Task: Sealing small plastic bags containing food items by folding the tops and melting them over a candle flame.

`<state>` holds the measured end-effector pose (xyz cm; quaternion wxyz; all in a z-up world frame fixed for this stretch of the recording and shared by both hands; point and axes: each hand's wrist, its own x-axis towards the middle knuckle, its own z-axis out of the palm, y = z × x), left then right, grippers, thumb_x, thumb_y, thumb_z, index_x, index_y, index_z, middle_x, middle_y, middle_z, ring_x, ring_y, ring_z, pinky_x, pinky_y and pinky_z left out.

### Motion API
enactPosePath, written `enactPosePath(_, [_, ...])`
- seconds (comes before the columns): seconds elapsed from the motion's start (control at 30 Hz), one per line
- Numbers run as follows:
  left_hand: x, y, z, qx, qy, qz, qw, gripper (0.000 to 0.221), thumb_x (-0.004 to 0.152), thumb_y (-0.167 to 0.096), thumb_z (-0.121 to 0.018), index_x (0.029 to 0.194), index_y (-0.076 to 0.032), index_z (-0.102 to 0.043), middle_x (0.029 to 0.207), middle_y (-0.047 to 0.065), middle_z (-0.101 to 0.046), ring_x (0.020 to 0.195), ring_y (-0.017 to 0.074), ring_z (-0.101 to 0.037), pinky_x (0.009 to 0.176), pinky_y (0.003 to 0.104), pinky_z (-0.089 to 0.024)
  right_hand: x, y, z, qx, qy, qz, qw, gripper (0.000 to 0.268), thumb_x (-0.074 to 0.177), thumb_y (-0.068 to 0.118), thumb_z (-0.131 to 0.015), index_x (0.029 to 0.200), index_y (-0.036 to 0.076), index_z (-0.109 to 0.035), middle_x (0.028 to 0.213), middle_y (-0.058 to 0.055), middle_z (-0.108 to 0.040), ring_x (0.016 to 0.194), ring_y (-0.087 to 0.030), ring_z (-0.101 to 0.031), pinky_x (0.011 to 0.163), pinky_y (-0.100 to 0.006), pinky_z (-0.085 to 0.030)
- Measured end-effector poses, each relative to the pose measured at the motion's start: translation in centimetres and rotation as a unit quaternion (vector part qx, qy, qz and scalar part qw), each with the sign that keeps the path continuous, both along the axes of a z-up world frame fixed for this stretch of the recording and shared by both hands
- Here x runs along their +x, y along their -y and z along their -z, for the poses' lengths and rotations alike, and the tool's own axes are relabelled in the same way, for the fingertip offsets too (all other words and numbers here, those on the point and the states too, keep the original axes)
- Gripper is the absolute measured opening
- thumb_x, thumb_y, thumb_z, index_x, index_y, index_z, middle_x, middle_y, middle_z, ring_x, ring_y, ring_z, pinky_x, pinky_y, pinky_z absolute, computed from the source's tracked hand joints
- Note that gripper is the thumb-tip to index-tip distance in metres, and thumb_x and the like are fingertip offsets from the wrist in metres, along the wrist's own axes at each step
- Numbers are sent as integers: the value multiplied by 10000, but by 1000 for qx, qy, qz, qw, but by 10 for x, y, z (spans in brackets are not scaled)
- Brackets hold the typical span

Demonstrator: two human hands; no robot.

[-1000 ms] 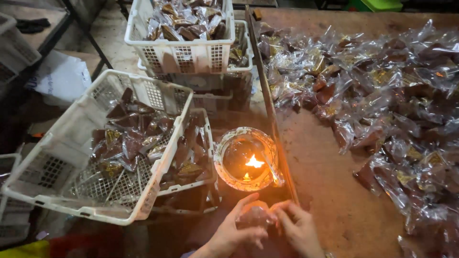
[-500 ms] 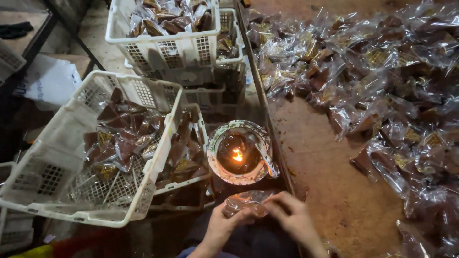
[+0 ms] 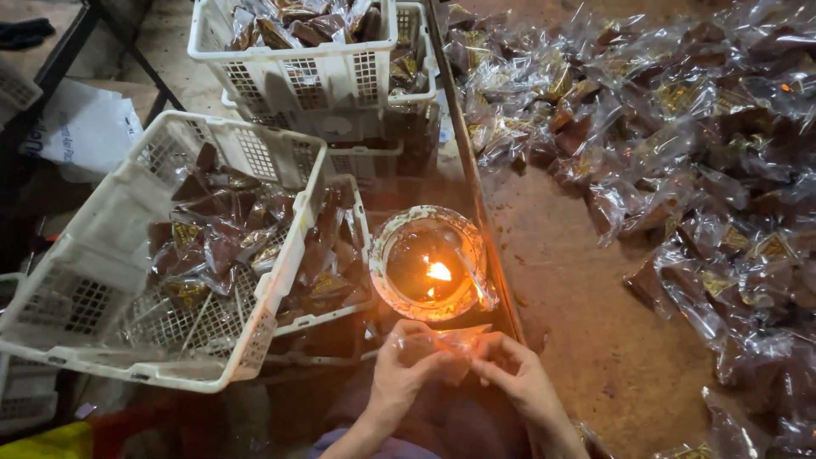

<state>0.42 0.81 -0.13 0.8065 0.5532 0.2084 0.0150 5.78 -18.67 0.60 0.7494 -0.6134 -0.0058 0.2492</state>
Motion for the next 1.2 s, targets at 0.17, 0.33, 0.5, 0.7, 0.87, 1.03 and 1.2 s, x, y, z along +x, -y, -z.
enactPosePath(0.17, [-2, 7, -8, -88, 148, 27, 985, 507, 785, -75, -881, 1210, -69, -605, 984, 125, -779, 844, 187, -768, 775, 286, -633, 1, 6, 17, -6, -3, -18, 1000, 97, 911, 54, -753, 864, 5, -682, 661, -56, -609, 571, -102, -541, 595, -234, -439])
enactPosePath(0.33, [-4, 4, 7, 25, 115, 62, 991, 555, 714, -190, -925, 1184, -96, -645, 1002, 70, -712, 840, 122, -691, 768, 244, -570, 3, 4, 8, -5, -8, -29, 1000, 236, 896, 192, -718, 968, -33, -731, 863, -101, -707, 752, -158, -606, 696, -276, -471])
enactPosePath(0.5, [-1, 0, 1, 78, 94, -7, 992, 569, 669, -542, -845, 944, -94, -626, 749, 30, -669, 607, 106, -617, 529, 250, -525, -5, -1, 27, -34, 4, -6, 999, 231, 912, 86, -740, 698, 45, -662, 652, -27, -619, 597, -99, -490, 583, -264, -370])
enactPosePath(0.7, [1, 1, -28, 5, 122, -21, 992, 546, 721, -152, -912, 1153, -94, -584, 1025, 190, -833, 871, 241, -828, 801, 310, -671, -6, -5, 17, 42, -61, -14, 997, 422, 920, 388, -700, 742, 8, -665, 629, -89, -573, 575, -145, -483, 614, -268, -390])
enactPosePath(0.87, [2, -4, -55, 13, 139, 27, 990, 699, 735, -82, -887, 1365, -19, -591, 1076, 113, -808, 906, 182, -798, 838, 278, -668, -2, 1, 21, 75, -152, 9, 986, 179, 889, 151, -773, 870, 3, -675, 737, -104, -662, 612, -162, -551, 621, -267, -443])
enactPosePath(1.03, [12, -2, -52, -93, 79, 53, 991, 790, 799, -54, -789, 1514, -98, -458, 1319, 133, -712, 1075, 217, -731, 879, 353, -637, -4, -6, -6, 41, 80, 135, 987, 76, 904, 13, -730, 978, 2, -737, 896, -94, -724, 808, -152, -660, 778, -263, -531])
enactPosePath(1.2, [12, 1, -67, -204, 120, 53, 970, 669, 867, -90, -733, 1491, -55, -492, 1352, 195, -662, 1202, 256, -657, 1038, 363, -541, -18, -11, -56, -128, 316, 195, 920, 109, 881, 12, -752, 971, 72, -767, 960, -47, -668, 958, -132, -657, 904, -225, -533])
